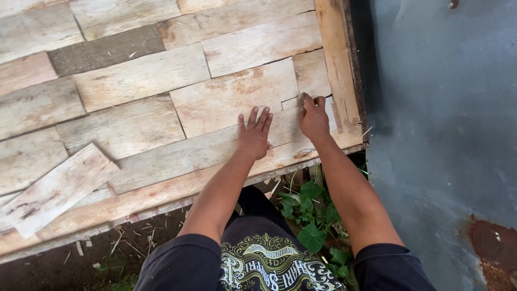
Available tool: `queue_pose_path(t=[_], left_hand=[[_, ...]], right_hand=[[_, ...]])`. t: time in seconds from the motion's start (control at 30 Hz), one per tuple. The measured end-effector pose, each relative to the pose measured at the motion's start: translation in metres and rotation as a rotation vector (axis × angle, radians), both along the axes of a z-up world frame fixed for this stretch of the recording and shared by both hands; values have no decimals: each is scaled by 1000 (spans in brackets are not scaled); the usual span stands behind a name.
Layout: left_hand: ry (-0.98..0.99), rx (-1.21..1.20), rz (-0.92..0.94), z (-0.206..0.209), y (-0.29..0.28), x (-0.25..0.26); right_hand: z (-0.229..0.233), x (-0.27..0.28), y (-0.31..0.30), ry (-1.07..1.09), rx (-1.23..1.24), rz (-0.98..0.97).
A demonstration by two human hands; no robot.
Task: The person uses a red utility knife to scrape and remove thin layers from a wooden surface composed of multiple planks. They repeatedly scrape along the grain and edges, occasionally lifting small wood shavings and debris. The work continues across different sections of the surface, with wood shavings accumulating on the table.
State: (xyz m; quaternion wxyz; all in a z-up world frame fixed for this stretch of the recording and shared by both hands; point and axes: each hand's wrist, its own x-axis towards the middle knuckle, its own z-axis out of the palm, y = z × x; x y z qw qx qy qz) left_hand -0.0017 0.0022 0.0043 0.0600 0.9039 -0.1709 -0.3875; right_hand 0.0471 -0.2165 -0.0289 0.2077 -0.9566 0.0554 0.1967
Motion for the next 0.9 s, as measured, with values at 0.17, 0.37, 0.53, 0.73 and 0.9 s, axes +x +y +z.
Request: queue_pose_path(t=[0.17,0.37,0.53,0.73,0.9], left_hand=[[-92,-4,-9,-6,11,-8],[-155,-136,140,6,52,-43],[-212,-173,382,4,127,-104],[-343,-30,591,-20,234,-175],[-902,-171,861,-86,329,-222]], right_hand=[[38,-16,18,-96,78,5],[61,-54,70,-60,189,17],[67,-90,117,-16,345,59],[67,-124,201,40,362,124],[59,-133,303,60,433,241]])
